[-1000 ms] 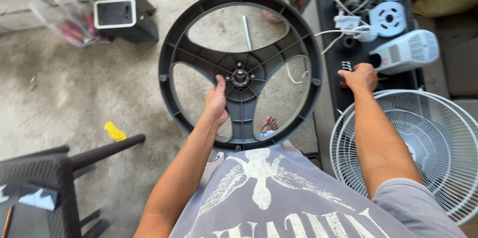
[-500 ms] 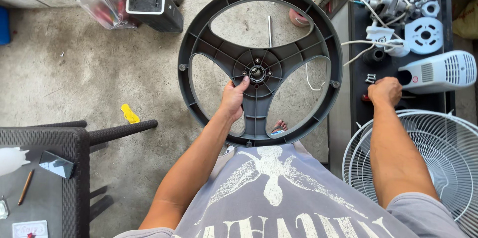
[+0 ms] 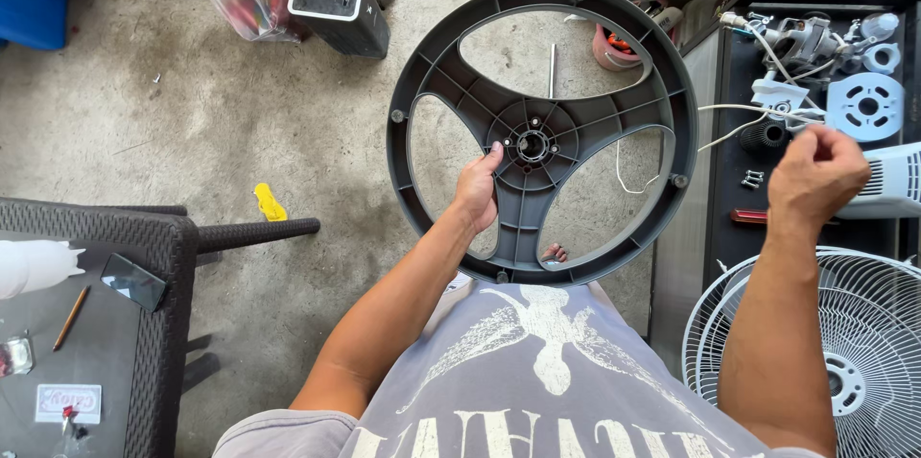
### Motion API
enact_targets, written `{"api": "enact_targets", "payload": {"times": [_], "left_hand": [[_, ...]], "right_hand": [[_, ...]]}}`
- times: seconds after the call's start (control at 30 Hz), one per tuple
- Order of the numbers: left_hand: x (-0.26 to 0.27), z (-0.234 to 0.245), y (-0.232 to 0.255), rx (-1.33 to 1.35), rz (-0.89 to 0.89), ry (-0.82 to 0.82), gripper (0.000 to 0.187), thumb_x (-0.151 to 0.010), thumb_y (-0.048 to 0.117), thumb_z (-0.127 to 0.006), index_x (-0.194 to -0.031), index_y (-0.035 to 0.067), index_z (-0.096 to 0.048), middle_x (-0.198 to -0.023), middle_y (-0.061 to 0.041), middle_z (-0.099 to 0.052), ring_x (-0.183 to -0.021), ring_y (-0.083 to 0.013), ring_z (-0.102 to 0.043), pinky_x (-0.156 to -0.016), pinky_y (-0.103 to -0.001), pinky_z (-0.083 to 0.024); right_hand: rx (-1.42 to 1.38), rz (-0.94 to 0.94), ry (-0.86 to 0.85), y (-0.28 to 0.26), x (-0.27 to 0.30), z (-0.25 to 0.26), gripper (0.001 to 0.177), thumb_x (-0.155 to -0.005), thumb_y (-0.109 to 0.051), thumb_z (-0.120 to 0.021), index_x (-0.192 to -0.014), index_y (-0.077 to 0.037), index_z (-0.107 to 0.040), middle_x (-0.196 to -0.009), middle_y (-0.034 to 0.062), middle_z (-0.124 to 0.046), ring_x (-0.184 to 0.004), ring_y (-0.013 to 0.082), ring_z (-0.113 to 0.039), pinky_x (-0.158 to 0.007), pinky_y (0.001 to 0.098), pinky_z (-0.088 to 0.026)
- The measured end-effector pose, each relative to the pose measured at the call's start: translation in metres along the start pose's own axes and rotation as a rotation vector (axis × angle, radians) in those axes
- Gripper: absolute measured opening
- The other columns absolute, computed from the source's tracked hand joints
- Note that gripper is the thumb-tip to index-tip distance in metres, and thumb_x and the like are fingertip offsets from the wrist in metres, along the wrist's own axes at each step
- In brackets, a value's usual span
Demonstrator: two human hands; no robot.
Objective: The person assembles a fan by attaching a metal pole to a fan blade hub using a screwdriver and screws. They align the pole with the hub, insert screws, and tighten them to secure the connection.
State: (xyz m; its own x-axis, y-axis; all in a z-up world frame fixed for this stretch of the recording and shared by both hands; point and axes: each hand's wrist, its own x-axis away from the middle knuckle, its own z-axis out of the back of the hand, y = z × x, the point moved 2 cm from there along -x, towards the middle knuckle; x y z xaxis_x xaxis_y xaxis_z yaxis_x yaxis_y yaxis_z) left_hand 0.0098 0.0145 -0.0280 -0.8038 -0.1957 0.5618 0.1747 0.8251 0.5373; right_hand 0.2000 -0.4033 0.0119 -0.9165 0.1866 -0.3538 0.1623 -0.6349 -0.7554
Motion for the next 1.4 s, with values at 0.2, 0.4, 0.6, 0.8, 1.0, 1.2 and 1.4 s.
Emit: {"api": "enact_targets", "payload": {"times": [0.2,0.4,0.6,0.8,1.0,1.2,1.4], "left_hand": [[0.007,-0.011,0.005,0.138,0.075,-0.06,0.043,-0.099,0.037,-0.061,-0.122,0.001,-0.062,-0.119,-0.014,-0.07,-0.107,-0.0246,-0.067,-0.095,-0.041,-0.056],[0.012,-0.011,0.007,0.045,-0.106,0.069,0.046,-0.1,0.045,-0.062,-0.131,0.019,-0.04,-0.121,-0.008,-0.055,-0.107,-0.0198,-0.059,-0.092,-0.04,-0.051],[0.017,-0.004,0.006,-0.021,-0.254,0.056,0.046,-0.103,0.046,-0.059,-0.126,0.019,-0.031,-0.129,-0.006,-0.049,-0.117,-0.0149,-0.05,-0.102,-0.039,-0.046],[0.03,-0.006,0.018,-0.128,-0.305,-0.069,0.038,-0.103,0.046,-0.052,-0.128,0.017,-0.055,-0.121,-0.002,-0.06,-0.113,-0.0095,-0.055,-0.102,-0.031,-0.046],[0.026,-0.003,0.019,-0.117,-0.275,-0.123,0.026,-0.105,0.033,-0.06,-0.117,0.011,-0.065,-0.111,-0.002,-0.066,-0.105,-0.0099,-0.06,-0.091,-0.027,-0.052],[0.015,-0.001,0.012,-0.143,-0.245,-0.107,0.021,-0.102,0.029,-0.066,-0.112,0.011,-0.065,-0.101,0.0,-0.068,-0.094,-0.0096,-0.062,-0.083,-0.026,-0.053],[0.011,-0.004,0.011,-0.228,-0.299,-0.118,0.023,-0.104,0.031,-0.064,-0.112,0.01,-0.066,-0.1,0.001,-0.069,-0.092,-0.0073,-0.06,-0.083,-0.023,-0.051]], "right_hand": [[-0.506,-0.072,-0.259,-0.161,0.046,-0.035,0.01,-0.105,-0.005,-0.072,-0.113,0.0,-0.076,-0.095,0.0031,-0.072,-0.079,0.0076,-0.065,-0.067,0.021,-0.053],[-0.607,-0.164,-0.629,-0.24,0.106,-0.104,0.017,-0.092,-0.004,-0.075,-0.108,-0.001,-0.076,-0.093,0.004,-0.075,-0.079,0.0063,-0.069,-0.069,0.0192,-0.057],[-0.531,-0.302,-0.864,-0.24,0.135,-0.153,0.017,-0.092,-0.006,-0.076,-0.107,0.0,-0.076,-0.085,0.0042,-0.075,-0.07,0.0083,-0.066,-0.058,0.0226,-0.049],[-0.589,-0.234,-0.934,-0.241,0.145,-0.17,0.015,-0.093,-0.005,-0.073,-0.106,0.001,-0.077,-0.085,0.0035,-0.075,-0.071,0.008,-0.067,-0.064,0.0212,-0.055],[-0.65,-0.373,-1.019,-0.247,0.14,-0.17,0.016,-0.094,-0.008,-0.074,-0.108,0.0,-0.078,-0.084,0.0035,-0.075,-0.069,0.0081,-0.065,-0.063,0.0214,-0.054],[-0.597,-0.32,-1.044,-0.25,0.134,-0.162,0.015,-0.095,-0.007,-0.073,-0.108,-0.001,-0.078,-0.085,0.0022,-0.074,-0.07,0.0069,-0.064,-0.058,0.0199,-0.049],[-0.633,-0.24,-1.076,-0.247,0.131,-0.158,0.022,-0.092,-0.003,-0.075,-0.114,-0.001,-0.076,-0.089,0.0029,-0.073,-0.073,0.0056,-0.064,-0.059,0.0201,-0.05]]}}
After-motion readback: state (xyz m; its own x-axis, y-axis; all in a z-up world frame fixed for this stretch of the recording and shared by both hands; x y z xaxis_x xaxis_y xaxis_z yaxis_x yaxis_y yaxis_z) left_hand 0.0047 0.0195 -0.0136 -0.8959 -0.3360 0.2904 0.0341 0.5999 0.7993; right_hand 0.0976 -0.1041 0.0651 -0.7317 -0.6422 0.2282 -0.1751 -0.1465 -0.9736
